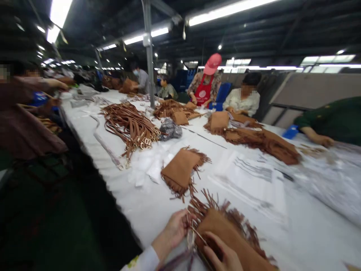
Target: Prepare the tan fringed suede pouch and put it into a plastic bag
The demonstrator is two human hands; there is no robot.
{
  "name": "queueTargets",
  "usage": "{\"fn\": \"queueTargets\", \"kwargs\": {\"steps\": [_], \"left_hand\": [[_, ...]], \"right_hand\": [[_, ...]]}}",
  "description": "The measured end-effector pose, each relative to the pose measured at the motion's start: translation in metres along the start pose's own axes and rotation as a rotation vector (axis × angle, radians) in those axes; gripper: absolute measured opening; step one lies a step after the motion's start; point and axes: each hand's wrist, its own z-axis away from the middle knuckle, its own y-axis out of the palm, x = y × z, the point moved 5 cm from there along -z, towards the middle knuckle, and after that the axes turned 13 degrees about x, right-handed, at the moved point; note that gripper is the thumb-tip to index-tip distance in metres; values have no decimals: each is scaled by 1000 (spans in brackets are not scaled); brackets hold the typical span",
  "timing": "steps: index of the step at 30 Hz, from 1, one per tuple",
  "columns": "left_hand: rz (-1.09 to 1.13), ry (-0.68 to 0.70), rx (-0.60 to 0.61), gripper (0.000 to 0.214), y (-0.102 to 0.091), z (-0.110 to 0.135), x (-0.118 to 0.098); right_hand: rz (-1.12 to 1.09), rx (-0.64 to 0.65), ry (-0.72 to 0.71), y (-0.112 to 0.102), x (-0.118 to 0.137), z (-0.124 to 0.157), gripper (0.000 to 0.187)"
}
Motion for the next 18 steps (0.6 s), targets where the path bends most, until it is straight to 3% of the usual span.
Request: {"fn": "queueTargets", "kwargs": {"steps": [3,7,11,14,16,18], "left_hand": [[56,-22,23,19,-6,5,4],[45,-16,56,29,-7,6,2],[-17,8,71,31,-7,2,0],[-88,13,81,31,-6,-1,-1],[-155,8,101,34,-2,-3,-3],[-234,6,134,38,4,-5,-5]], "right_hand": [[80,1,-83,13,6,17,29],[292,-17,-173,25,-3,22,31],[425,-7,-262,25,-10,25,33],[396,-1,-339,18,-5,23,30],[290,-75,-268,6,-3,17,27],[125,-228,-88,-11,-5,7,27]]}}
